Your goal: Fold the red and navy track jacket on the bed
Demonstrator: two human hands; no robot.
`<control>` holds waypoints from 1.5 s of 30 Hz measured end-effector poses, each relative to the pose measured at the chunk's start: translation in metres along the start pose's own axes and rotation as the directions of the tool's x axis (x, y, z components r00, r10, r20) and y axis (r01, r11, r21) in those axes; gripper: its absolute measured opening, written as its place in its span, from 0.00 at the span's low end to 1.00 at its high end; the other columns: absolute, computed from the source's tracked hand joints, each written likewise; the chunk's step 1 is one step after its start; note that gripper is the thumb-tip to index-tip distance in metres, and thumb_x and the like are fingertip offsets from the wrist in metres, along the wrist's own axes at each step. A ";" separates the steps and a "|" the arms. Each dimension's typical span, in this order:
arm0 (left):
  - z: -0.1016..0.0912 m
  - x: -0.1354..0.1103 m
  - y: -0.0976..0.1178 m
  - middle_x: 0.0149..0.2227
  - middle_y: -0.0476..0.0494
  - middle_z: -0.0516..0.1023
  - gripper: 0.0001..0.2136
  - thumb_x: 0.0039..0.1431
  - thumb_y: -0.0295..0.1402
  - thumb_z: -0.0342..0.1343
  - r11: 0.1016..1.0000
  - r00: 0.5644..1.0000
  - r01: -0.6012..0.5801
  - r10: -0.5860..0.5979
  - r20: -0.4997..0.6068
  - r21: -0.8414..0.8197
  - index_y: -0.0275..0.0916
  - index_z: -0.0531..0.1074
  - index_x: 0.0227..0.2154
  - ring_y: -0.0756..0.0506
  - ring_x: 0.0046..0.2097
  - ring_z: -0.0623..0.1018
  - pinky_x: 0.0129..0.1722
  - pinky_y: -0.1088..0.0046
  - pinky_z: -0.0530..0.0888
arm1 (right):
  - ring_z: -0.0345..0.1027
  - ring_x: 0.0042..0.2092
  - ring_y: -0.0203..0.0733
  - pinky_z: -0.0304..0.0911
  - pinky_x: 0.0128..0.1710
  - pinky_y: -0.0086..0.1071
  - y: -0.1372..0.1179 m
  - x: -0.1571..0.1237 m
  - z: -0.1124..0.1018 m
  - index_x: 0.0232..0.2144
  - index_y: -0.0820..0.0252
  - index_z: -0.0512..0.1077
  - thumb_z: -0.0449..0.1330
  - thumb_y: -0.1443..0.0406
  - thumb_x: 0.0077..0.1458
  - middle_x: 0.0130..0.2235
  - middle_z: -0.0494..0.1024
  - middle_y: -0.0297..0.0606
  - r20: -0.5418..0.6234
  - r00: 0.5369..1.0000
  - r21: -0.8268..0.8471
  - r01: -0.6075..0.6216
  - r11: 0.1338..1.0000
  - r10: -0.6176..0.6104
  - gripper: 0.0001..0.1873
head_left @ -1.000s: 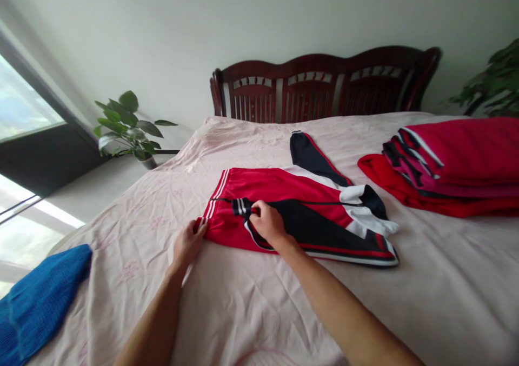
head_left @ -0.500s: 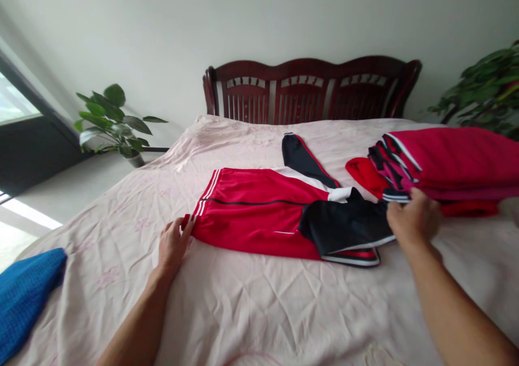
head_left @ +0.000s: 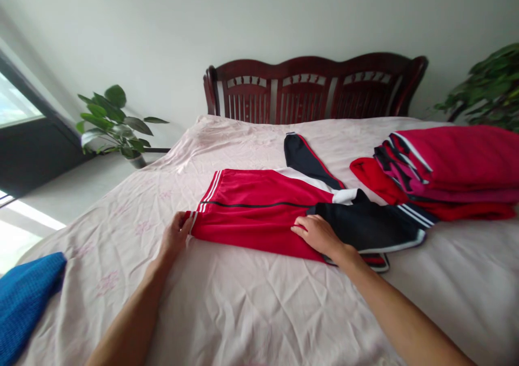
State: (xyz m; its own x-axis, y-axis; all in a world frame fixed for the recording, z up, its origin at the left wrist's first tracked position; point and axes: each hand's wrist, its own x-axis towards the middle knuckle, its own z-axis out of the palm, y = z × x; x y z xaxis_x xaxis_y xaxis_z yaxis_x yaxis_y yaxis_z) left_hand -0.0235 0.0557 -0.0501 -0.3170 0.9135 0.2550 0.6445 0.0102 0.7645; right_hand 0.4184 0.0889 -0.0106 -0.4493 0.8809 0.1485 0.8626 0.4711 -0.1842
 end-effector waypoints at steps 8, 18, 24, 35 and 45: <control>-0.004 0.002 0.007 0.31 0.48 0.79 0.17 0.59 0.45 0.53 0.972 0.995 0.099 -0.102 0.004 0.211 0.41 0.68 0.46 0.44 0.30 0.77 0.31 0.71 0.68 | 0.72 0.39 0.45 0.61 0.46 0.38 0.003 -0.003 0.007 0.35 0.56 0.74 0.62 0.61 0.59 0.34 0.80 0.37 -0.074 0.996 -0.089 -0.050 0.995 0.043 0.05; 0.030 -0.037 0.078 0.57 0.43 0.76 0.18 0.70 0.37 0.43 0.662 0.704 -0.697 0.556 0.443 0.276 0.46 0.70 0.58 0.43 0.60 0.71 0.62 0.60 0.65 | 0.47 0.69 0.49 0.44 0.68 0.46 -0.079 -0.023 0.032 0.66 0.57 0.57 0.56 0.63 0.63 0.69 0.58 0.42 -0.213 0.944 -0.121 0.231 0.965 -0.253 0.31; 0.053 -0.032 0.052 0.68 0.43 0.62 0.25 0.68 0.46 0.45 0.616 0.745 -0.654 0.424 0.515 0.439 0.49 0.60 0.65 0.39 0.69 0.59 0.67 0.52 0.56 | 0.44 0.70 0.55 0.45 0.68 0.50 -0.062 -0.048 0.056 0.67 0.56 0.58 0.57 0.56 0.63 0.70 0.53 0.47 -0.171 0.979 -0.115 0.092 0.989 -0.111 0.33; 0.060 -0.040 0.036 0.69 0.41 0.59 0.25 0.68 0.45 0.47 0.574 0.749 -0.662 0.475 0.463 0.482 0.50 0.59 0.66 0.37 0.69 0.58 0.66 0.52 0.59 | 0.70 0.57 0.48 0.65 0.58 0.43 -0.039 -0.076 0.014 0.54 0.56 0.74 0.55 0.59 0.61 0.56 0.77 0.45 -0.092 0.981 0.570 -0.086 0.817 0.168 0.21; 0.061 -0.047 0.048 0.67 0.40 0.62 0.22 0.68 0.39 0.46 0.651 0.790 -0.607 0.433 0.435 0.455 0.46 0.64 0.64 0.38 0.67 0.63 0.65 0.51 0.63 | 0.64 0.57 0.74 0.62 0.51 0.62 0.157 -0.123 -0.041 0.53 0.72 0.69 0.61 0.52 0.48 0.53 0.70 0.73 -0.260 0.025 0.567 -0.805 0.174 0.965 0.35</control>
State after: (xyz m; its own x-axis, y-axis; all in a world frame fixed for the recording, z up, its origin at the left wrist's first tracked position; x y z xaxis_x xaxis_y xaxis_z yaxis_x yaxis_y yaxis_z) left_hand 0.0650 0.0379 -0.0614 0.3309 0.9027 0.2750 0.9290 -0.3629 0.0733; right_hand 0.6185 0.0528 -0.0182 0.8818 0.4651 0.0784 0.3800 -0.6020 -0.7023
